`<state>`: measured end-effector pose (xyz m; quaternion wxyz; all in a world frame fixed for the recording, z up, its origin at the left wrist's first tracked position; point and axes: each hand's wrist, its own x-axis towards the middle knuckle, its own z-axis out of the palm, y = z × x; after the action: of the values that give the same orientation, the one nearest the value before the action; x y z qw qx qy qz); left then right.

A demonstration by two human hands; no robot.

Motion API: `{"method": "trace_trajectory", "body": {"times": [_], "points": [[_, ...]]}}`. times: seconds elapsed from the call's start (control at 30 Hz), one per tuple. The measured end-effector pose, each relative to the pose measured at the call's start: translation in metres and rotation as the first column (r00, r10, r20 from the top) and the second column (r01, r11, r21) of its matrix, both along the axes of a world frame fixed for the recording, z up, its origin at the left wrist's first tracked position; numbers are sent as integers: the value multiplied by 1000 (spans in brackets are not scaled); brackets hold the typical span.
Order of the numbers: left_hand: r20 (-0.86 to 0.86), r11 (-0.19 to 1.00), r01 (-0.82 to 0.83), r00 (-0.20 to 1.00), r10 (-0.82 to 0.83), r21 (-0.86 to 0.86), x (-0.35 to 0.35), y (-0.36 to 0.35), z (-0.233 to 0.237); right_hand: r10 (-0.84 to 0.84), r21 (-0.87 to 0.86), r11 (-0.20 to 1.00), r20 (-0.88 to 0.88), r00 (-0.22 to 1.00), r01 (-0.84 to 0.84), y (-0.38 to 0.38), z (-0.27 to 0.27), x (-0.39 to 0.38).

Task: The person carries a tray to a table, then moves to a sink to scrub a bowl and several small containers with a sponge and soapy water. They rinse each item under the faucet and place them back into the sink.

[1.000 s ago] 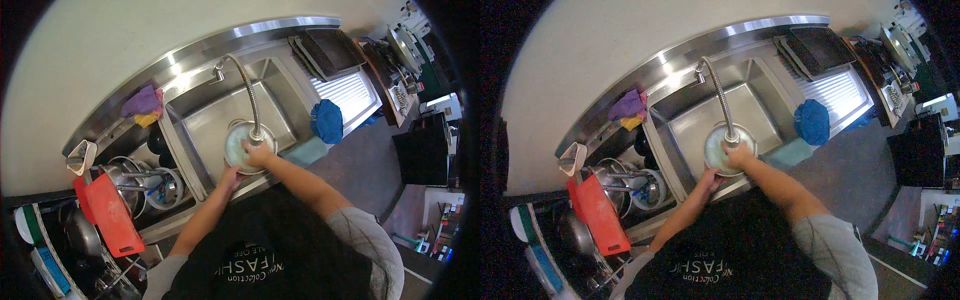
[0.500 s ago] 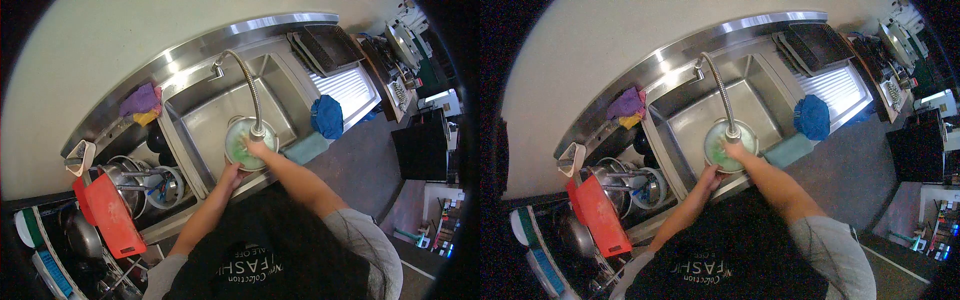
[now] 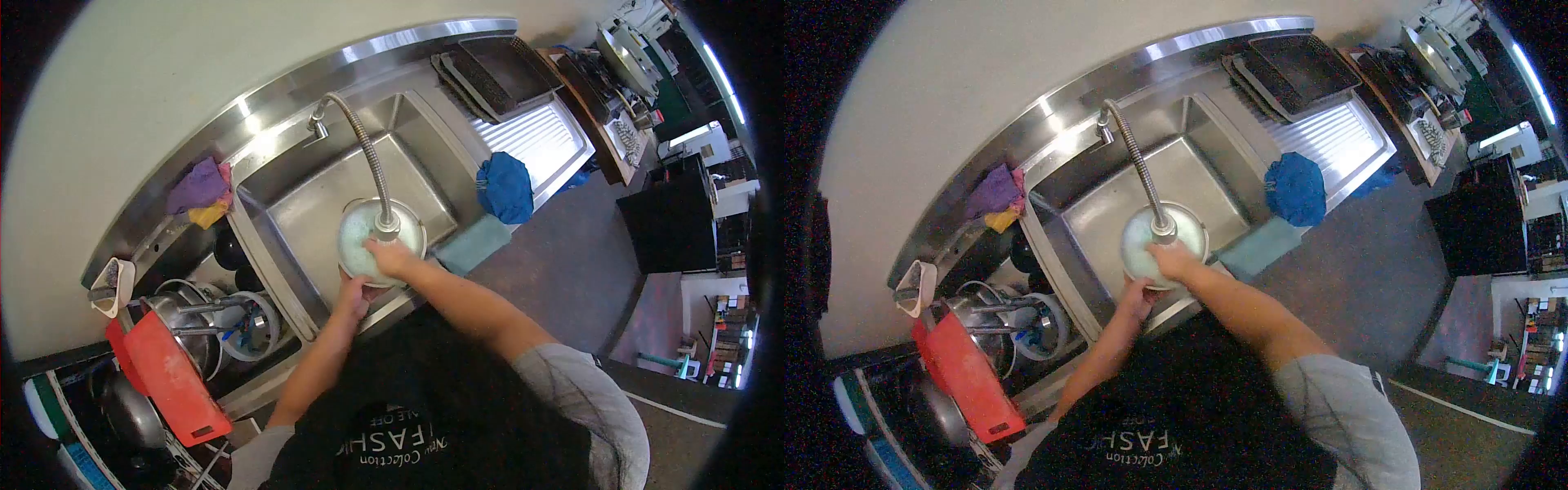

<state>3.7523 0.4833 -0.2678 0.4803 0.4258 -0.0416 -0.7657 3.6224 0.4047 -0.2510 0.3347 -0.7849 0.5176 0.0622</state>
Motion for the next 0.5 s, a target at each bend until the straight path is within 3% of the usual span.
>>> {"method": "trace_trajectory", "body": {"times": [0.1,0.2,0.3,0.33,0.43,0.47,0.5], "points": [[-23,1000,-5,1000,6,4,-2,-8,-7,-62,-240,957,373,926,161,-6,-9,-4],[-23,1000,-8,1000,8,-16,-12,-18,-7,-245,-35,931,676,695,363,-28,-27,-18],[-55,998,-5,998,1,-65,-23,-30,-13,-336,37,933,445,830,358,-58,-23,-33],[-54,997,1,999,-5,-83,-29,-35,-9,-377,22,916,386,842,400,-57,24,-36],[-22,995,4,1000,-6,-101,-53,-44,11,-601,71,793,255,757,605,-80,1,-48],[-4,994,5,1000,-6,-106,-61,-48,16,-598,13,795,178,781,606,-82,26,-54],[-18,995,17,1000,-18,-96,-67,-51,9,-447,-89,878,202,871,471,-86,28,-63]]}}
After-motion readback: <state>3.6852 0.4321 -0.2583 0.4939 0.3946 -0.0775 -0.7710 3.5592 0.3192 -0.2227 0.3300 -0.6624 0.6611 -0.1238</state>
